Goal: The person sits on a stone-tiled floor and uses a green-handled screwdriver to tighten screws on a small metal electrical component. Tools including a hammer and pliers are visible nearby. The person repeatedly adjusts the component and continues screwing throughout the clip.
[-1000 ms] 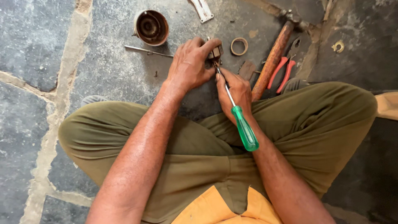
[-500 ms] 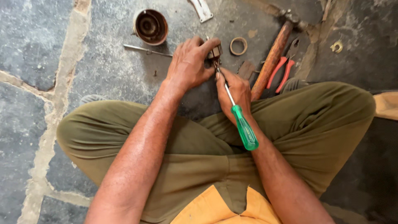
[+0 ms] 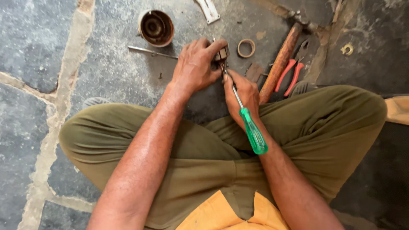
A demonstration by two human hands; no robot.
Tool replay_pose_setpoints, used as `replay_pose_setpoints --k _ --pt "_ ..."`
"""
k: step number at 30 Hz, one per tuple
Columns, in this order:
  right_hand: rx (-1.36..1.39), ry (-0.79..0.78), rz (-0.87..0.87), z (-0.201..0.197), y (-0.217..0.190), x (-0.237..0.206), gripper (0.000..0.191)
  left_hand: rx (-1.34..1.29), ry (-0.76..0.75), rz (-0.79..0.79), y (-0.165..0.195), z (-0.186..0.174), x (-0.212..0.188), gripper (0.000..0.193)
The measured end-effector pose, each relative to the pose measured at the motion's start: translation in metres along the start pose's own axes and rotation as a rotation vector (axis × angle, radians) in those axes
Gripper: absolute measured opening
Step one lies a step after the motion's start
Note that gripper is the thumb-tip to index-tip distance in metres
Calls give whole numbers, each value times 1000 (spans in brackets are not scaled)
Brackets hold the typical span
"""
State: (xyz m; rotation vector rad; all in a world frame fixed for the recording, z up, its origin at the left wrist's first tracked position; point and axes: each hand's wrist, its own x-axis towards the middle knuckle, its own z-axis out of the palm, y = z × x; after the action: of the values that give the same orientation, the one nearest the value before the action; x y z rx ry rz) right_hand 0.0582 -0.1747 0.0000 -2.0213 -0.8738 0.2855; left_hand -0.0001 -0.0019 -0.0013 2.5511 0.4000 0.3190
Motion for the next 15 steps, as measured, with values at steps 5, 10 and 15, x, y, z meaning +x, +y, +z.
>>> replay_pose_setpoints --k 5,10,15 --pt "-45 -5 19 0 -1 0 23 -16 -24 -8 -1 0 1 60" --pt "-4 0 16 2 -1 -1 24 -11 -2 9 0 -1 -1 61" --pt "-3 17 -12 2 1 0 24 6 -27 -10 0 -2 0 60"
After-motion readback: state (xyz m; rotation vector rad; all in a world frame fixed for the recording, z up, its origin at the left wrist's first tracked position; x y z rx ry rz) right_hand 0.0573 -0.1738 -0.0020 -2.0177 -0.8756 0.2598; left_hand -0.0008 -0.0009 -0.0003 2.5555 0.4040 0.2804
